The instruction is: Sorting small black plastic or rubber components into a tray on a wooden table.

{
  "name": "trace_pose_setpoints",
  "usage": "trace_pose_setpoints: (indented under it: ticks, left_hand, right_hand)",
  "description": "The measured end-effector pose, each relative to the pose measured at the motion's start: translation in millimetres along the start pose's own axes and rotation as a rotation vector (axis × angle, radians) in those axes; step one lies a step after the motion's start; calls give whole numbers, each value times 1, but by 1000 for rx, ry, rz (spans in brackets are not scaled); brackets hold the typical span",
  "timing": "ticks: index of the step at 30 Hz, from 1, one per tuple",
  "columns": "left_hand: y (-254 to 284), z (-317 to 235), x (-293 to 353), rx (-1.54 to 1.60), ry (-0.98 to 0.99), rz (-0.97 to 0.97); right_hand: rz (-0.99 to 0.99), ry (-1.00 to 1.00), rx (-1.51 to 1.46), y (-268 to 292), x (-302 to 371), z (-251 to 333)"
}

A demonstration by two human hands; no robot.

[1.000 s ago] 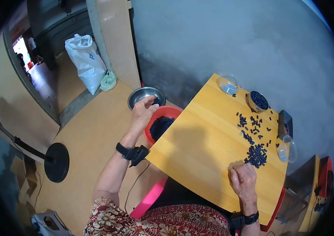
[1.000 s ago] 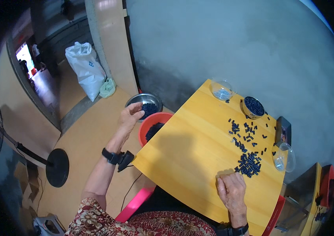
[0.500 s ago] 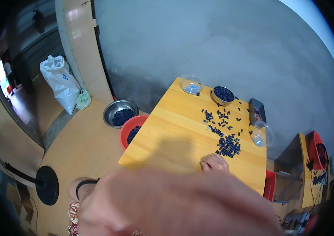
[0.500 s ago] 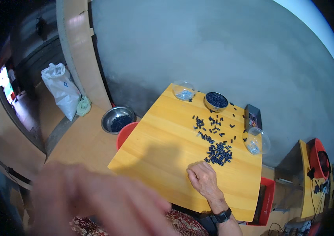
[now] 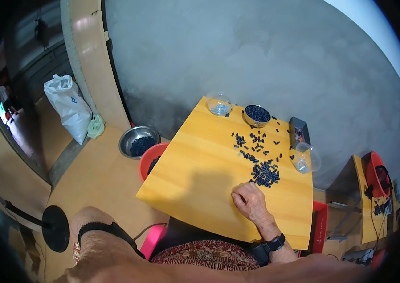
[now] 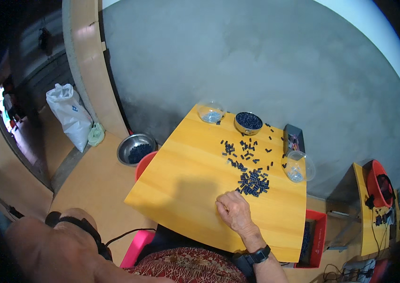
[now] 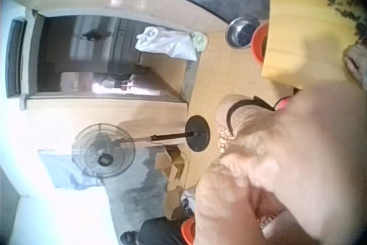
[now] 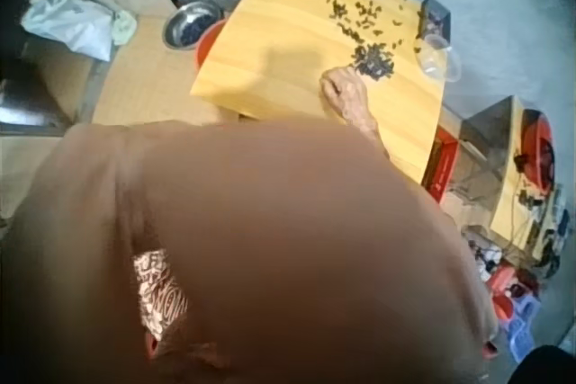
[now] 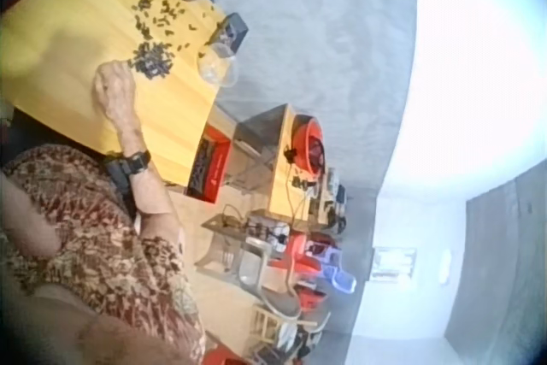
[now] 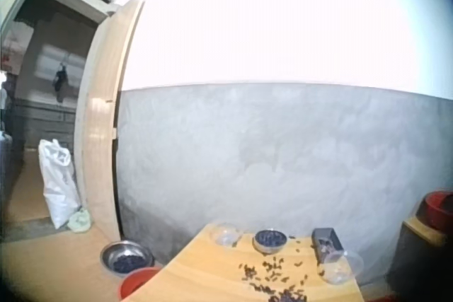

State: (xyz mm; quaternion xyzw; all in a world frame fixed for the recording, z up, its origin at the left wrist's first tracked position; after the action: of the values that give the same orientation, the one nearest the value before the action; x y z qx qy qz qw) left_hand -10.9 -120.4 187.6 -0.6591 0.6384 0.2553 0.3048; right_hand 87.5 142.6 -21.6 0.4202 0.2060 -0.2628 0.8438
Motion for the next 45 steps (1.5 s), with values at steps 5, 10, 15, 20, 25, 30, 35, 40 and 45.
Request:
trace_pose_setpoints:
  ticks: [5,10,15,20,25,30,35,40,45]
  left_hand:
    - [-9,-3,-31,-20,-39,-17]
    - [-21,-5,-28,-55,-76,-8]
    - [-21,0,-24,-21,-83,4]
    - [-19,7,-33,38,-85,-9]
    - [-26,14,-26,79,-80,-39]
    - [-25,7,-16,95,-113,-75]
    - [-14,15,-26,197,-85,-79]
    - [-30,30,-14,289,-52,-77]
    - [-32,32,-47,328,-38,-48]
  right_hand:
    - [25,8,-16,-2,-4,10]
    - [-2,-15,-17,0,1,6]
    - [2,-11,-8,1,3,6]
    - [9,8,-11,-1,-1,3]
    - [23,-13,-3,2,1,3]
    - [22,7,-12,-4,-3,9]
    - [10,-27,7,2,1,1]
    - [4,-11,28,3,1,-1]
    - [6,-12,1,-3,0,2]
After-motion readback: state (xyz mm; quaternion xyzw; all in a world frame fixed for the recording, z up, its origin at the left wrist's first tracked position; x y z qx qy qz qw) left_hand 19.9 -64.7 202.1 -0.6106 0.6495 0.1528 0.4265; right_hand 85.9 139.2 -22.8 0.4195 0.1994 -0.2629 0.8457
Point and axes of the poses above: each hand's wrist, its own x-axis away from the middle knuckle, its own y-axis out of the back of the hand, z = x × y, the point moved 2 cm from there along -x, towards the middle knuckle, and after that the axes turned 13 degrees about -x, right-handed, at the moved point
